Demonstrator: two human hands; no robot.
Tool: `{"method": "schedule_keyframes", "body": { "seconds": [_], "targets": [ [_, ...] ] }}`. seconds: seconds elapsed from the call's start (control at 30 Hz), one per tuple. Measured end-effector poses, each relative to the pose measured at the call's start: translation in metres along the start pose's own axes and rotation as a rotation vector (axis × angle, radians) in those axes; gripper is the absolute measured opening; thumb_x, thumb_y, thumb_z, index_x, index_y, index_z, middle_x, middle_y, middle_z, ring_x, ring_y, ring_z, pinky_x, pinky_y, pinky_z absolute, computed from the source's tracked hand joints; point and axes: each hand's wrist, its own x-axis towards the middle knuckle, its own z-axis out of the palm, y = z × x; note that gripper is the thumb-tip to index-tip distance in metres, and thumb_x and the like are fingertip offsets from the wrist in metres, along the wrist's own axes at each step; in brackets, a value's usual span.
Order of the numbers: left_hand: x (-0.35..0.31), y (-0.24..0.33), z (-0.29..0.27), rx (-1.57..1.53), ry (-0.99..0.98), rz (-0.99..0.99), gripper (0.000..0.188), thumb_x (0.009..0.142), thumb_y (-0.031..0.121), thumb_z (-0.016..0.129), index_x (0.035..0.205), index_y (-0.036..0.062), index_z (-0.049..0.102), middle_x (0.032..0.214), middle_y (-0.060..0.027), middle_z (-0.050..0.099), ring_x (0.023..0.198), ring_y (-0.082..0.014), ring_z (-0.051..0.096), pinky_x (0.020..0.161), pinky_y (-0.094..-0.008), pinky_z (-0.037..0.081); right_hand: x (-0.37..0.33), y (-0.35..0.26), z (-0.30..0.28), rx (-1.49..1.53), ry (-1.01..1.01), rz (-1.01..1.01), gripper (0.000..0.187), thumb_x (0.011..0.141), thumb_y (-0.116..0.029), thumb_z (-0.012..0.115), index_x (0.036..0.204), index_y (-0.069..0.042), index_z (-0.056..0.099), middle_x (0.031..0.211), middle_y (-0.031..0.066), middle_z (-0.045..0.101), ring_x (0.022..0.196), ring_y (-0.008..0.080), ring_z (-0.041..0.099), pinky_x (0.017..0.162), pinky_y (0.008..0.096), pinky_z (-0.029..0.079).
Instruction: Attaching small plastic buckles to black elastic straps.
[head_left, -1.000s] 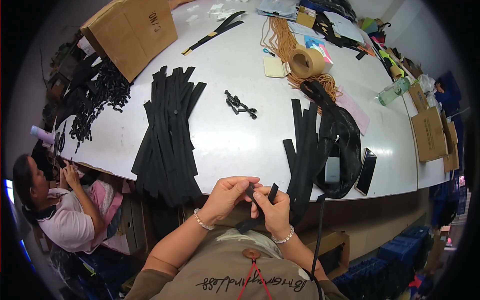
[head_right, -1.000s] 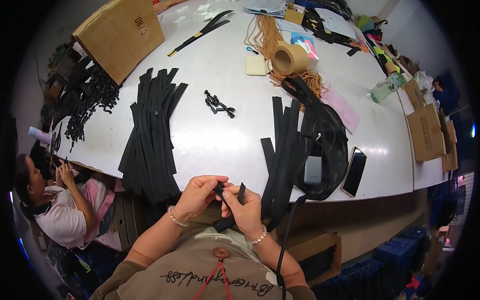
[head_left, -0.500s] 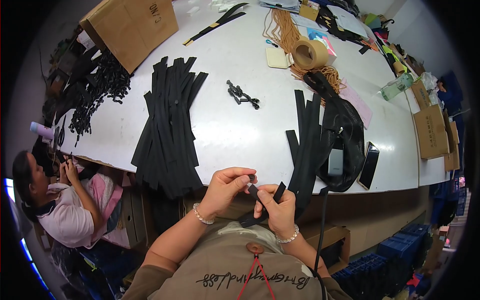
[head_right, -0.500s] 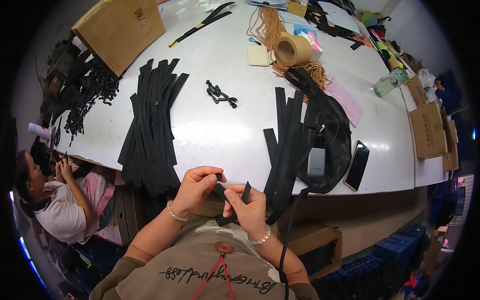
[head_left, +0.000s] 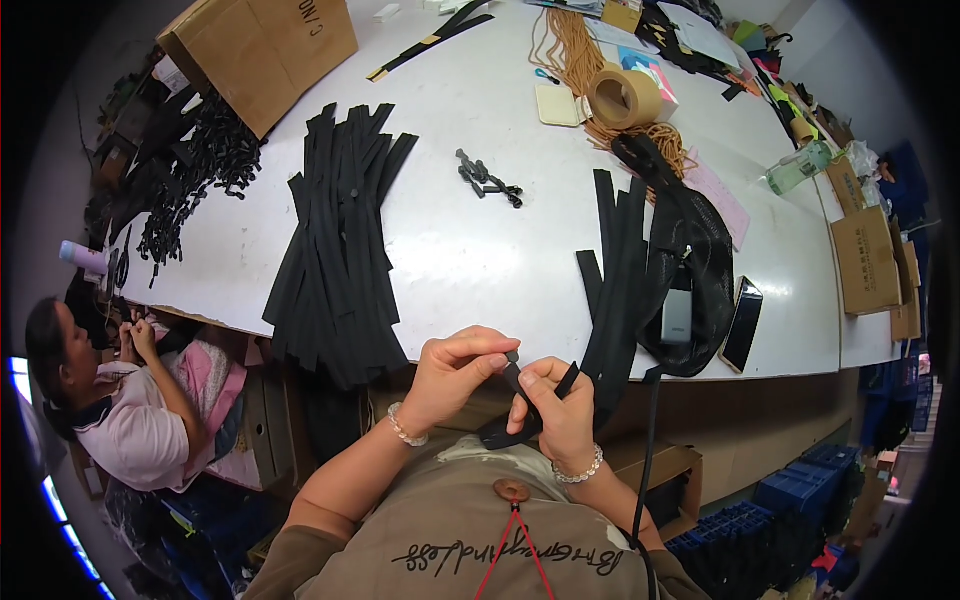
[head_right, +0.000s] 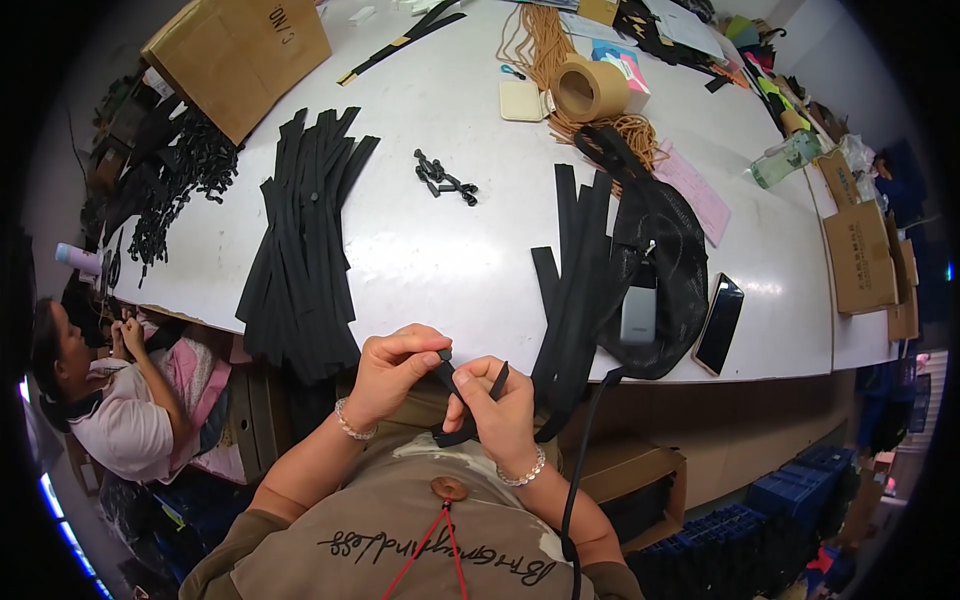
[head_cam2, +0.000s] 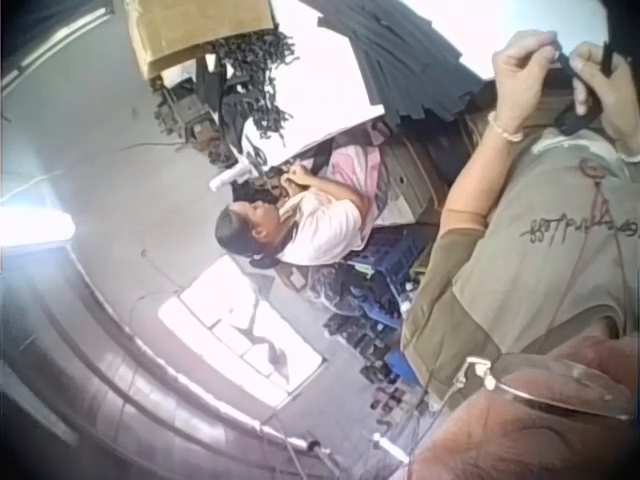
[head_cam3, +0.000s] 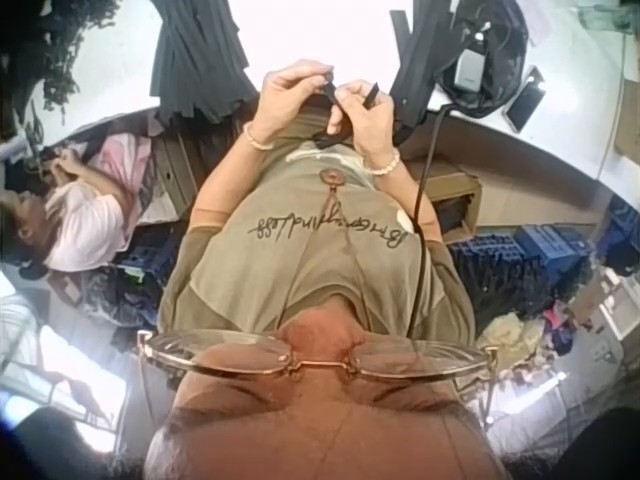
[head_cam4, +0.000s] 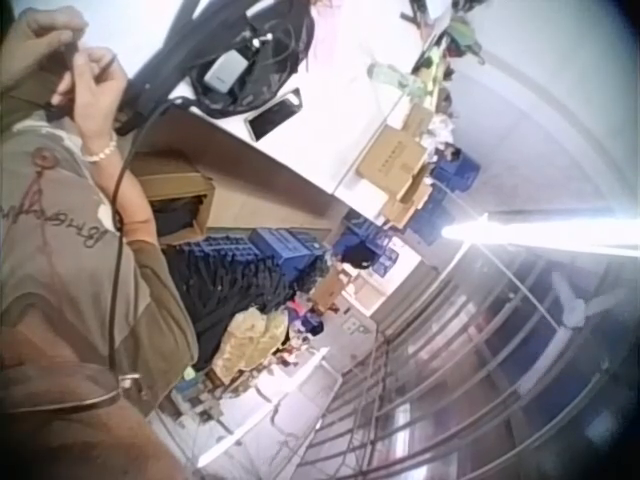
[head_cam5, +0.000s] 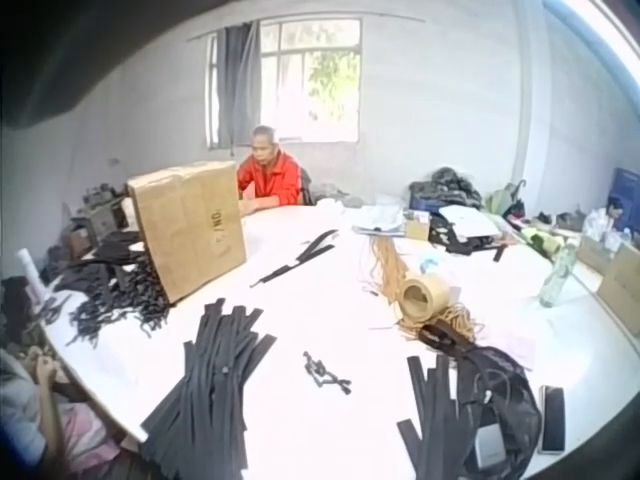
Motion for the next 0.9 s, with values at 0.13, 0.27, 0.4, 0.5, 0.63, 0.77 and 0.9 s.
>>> {"method": "schedule_keyframes", "body": {
  "seconds": [0.13,0.27,0.4,0.5,0.63,0.77,0.9],
  "targets": [
    [-0.0011,0.0022,0.0009,0.128,-0.002,0.066,0.020,0.082,-0.002,0.061,0.100,0.0045,0.068,0.094,-0.0050,0.063,0.080,-0.0092,0.056,0.069,-0.0204,0.046,-0.0016,-0.0006,-0.0009,-0.011,0.017,0.010,0.013,0.089,-0.009,0.054,0.081,0.002,0.054,0.058,0.0064,0.058,0.044,0.0109,0.055,0.041,0.0205,0.045],
    [-0.0005,0.0037,0.0017,0.172,-0.015,0.090,0.021,0.082,-0.001,0.061,0.100,0.0061,0.068,0.092,-0.0040,0.063,0.080,-0.0089,0.056,0.069,-0.0202,0.045,-0.0016,-0.0007,-0.0015,-0.010,0.023,0.022,0.015,0.089,-0.009,0.054,0.079,0.001,0.054,0.057,0.0061,0.058,0.043,0.0104,0.054,0.040,0.0204,0.044],
    [-0.0010,0.0061,0.0021,0.217,-0.035,0.096,0.019,0.082,-0.003,0.060,0.099,0.0012,0.067,0.093,-0.0063,0.062,0.084,-0.0108,0.056,0.071,-0.0211,0.045,-0.0034,-0.0005,-0.0006,0.009,0.031,0.020,0.015,0.089,-0.009,0.054,0.078,0.001,0.054,0.056,0.0056,0.058,0.042,0.0098,0.053,0.040,0.0201,0.044],
    [-0.0020,0.0052,0.0027,0.208,-0.041,0.108,0.019,0.082,-0.003,0.060,0.099,0.0013,0.067,0.094,-0.0068,0.062,0.084,-0.0110,0.056,0.071,-0.0212,0.045,-0.0037,-0.0002,0.0011,0.024,0.029,0.012,0.015,0.089,-0.009,0.054,0.079,0.001,0.054,0.056,0.0056,0.057,0.043,0.0098,0.053,0.040,0.0203,0.044],
    [-0.0042,0.0042,0.0028,0.225,-0.026,0.119,0.019,0.083,-0.003,0.059,0.099,0.0011,0.067,0.093,-0.0079,0.062,0.084,-0.0121,0.057,0.071,-0.0213,0.045,-0.0038,0.0027,0.0019,0.034,0.038,0.024,0.014,0.089,-0.009,0.054,0.081,0.002,0.055,0.057,0.0059,0.058,0.043,0.0103,0.054,0.040,0.0209,0.044],
    [-0.0075,0.0019,0.0035,0.184,0.013,0.142,0.019,0.082,-0.004,0.060,0.099,-0.0009,0.066,0.096,-0.0102,0.063,0.087,-0.0140,0.059,0.073,-0.0227,0.048,-0.0038,0.0018,0.0069,0.036,0.035,0.001,0.015,0.090,-0.010,0.053,0.082,0.003,0.056,0.057,0.0061,0.057,0.043,0.0108,0.054,0.040,0.0213,0.044],
    [-0.0089,0.0021,0.0056,0.038,0.018,0.066,0.019,0.081,-0.006,0.060,0.099,-0.0021,0.065,0.098,-0.0116,0.063,0.089,-0.0151,0.060,0.075,-0.0239,0.049,-0.0020,-0.0019,0.0033,0.033,-0.047,0.034,0.018,0.090,-0.010,0.052,0.080,0.004,0.057,0.056,0.0065,0.057,0.042,0.0115,0.053,0.039,0.0217,0.044]
  ]
}}
